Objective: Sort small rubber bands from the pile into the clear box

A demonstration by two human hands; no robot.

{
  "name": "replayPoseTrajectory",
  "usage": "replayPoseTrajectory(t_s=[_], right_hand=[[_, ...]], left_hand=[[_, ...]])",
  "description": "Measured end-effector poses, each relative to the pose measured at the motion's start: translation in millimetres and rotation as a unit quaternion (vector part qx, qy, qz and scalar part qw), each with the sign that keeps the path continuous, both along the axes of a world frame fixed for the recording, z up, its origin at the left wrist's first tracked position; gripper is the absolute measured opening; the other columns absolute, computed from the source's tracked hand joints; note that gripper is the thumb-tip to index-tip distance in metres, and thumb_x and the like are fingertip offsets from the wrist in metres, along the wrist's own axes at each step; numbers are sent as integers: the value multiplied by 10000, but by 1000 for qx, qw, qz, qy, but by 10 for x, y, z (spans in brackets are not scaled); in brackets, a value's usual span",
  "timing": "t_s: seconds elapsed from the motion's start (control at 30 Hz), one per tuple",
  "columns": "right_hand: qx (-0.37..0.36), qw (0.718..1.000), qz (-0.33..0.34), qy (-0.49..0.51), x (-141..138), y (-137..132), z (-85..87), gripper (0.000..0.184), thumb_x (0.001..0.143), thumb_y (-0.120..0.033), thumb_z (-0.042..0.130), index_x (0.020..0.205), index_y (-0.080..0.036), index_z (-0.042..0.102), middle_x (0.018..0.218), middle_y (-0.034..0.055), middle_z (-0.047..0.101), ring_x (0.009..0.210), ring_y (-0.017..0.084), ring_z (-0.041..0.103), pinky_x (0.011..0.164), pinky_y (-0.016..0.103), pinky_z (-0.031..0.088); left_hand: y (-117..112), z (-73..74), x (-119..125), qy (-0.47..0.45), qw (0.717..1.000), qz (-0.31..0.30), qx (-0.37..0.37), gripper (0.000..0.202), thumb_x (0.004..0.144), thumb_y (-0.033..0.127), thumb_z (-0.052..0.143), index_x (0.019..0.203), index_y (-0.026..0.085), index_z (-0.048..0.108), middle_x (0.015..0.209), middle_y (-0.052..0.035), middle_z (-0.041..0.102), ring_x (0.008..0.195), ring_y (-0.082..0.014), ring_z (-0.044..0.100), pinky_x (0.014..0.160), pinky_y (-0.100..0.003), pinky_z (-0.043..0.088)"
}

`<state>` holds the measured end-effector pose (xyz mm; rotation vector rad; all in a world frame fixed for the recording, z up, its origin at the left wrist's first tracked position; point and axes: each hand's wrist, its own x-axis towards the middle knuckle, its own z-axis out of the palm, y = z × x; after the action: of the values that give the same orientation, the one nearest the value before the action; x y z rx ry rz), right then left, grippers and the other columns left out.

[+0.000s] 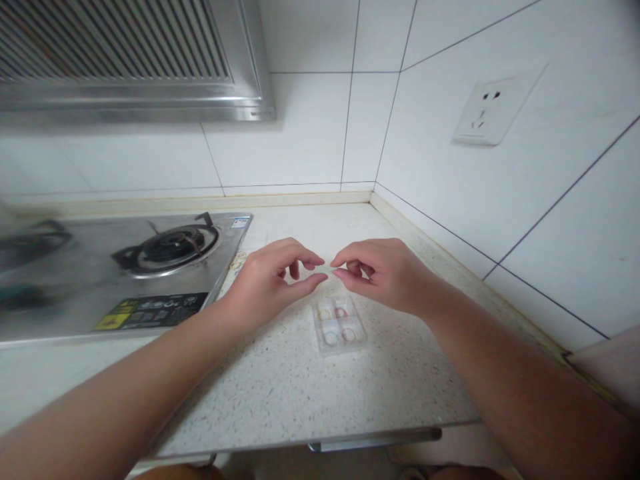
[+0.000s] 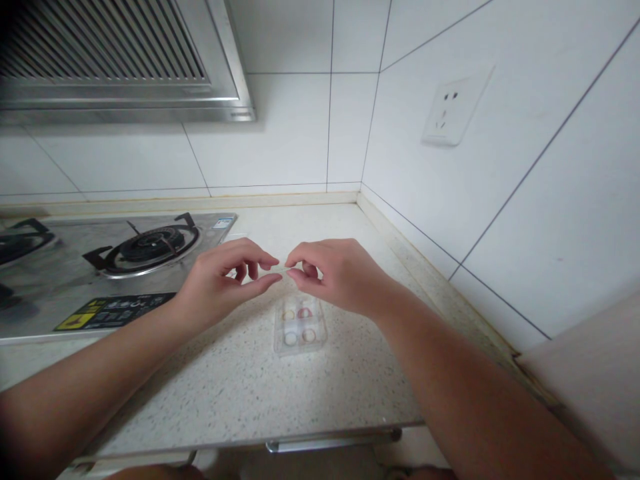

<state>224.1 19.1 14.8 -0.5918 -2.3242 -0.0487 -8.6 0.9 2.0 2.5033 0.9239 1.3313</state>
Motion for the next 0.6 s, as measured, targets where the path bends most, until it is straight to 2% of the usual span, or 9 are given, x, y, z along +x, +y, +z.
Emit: replayPoseTrajectory(t_s=[0.3, 0.6], right_hand=[[-2, 1000, -1, 3, 2, -10, 13, 64, 889, -220, 637, 919, -186, 682, 644, -44, 621, 551, 80, 515, 584, 213, 374], [11, 1000, -1, 1, -1, -23, 33, 58, 883, -208, 641, 903, -179, 686, 646, -39, 631, 547, 80, 523, 578, 213, 380]], left_hand=[[-6, 8, -21, 29, 998, -5, 56, 140, 861, 230, 729, 985, 184, 682, 848, -23, 684, 681, -107, 594, 588, -228, 469], [-21, 18, -24, 34, 998, -10, 57, 85, 879, 205, 708, 958, 179, 691, 807, -8, 670, 678, -101, 581, 598, -222, 455]])
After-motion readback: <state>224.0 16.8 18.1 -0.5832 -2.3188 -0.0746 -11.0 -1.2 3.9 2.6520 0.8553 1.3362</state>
